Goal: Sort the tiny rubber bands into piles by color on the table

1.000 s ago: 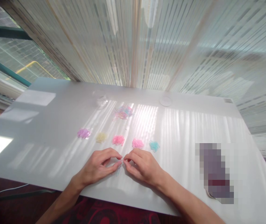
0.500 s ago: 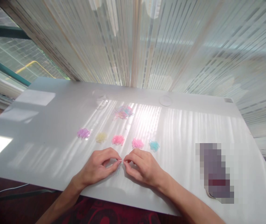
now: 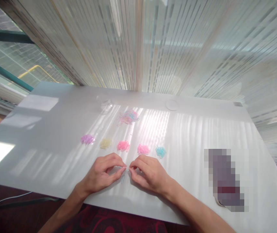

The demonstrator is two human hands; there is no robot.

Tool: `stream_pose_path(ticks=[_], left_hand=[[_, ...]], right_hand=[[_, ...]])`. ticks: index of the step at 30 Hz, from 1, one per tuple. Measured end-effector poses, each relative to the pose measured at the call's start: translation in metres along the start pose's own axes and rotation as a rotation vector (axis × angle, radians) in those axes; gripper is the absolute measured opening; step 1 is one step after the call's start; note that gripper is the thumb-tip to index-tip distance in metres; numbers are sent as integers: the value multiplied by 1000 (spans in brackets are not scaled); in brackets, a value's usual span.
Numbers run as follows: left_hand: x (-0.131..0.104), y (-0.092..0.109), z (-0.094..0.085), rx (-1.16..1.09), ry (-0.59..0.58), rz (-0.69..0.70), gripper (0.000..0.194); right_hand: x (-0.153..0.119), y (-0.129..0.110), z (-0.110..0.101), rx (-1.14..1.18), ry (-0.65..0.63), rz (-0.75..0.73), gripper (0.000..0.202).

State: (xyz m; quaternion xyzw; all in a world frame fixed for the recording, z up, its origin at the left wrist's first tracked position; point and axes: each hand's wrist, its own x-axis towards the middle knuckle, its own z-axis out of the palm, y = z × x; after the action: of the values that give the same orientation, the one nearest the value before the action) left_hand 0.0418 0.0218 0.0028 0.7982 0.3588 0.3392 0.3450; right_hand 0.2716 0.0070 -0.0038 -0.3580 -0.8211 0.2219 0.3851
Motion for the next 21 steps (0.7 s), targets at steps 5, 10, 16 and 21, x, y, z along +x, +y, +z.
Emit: stream_pose_path(ticks=[5,10,16,21], left_hand=[[1,2,-2,-19,7,10,10],[0,0,-2,-21,21,-1,12],[-2,-2,-1,5,53,-13,11],[-2,-2,0,8,81,-10,10]], right_hand=[[1,0,-1,5,17,-11,9],[1,1,-2,-6,13,2,10],[1,1,-3,-20,19,-3,10],[1,3,-4,-24,9,-12,10]])
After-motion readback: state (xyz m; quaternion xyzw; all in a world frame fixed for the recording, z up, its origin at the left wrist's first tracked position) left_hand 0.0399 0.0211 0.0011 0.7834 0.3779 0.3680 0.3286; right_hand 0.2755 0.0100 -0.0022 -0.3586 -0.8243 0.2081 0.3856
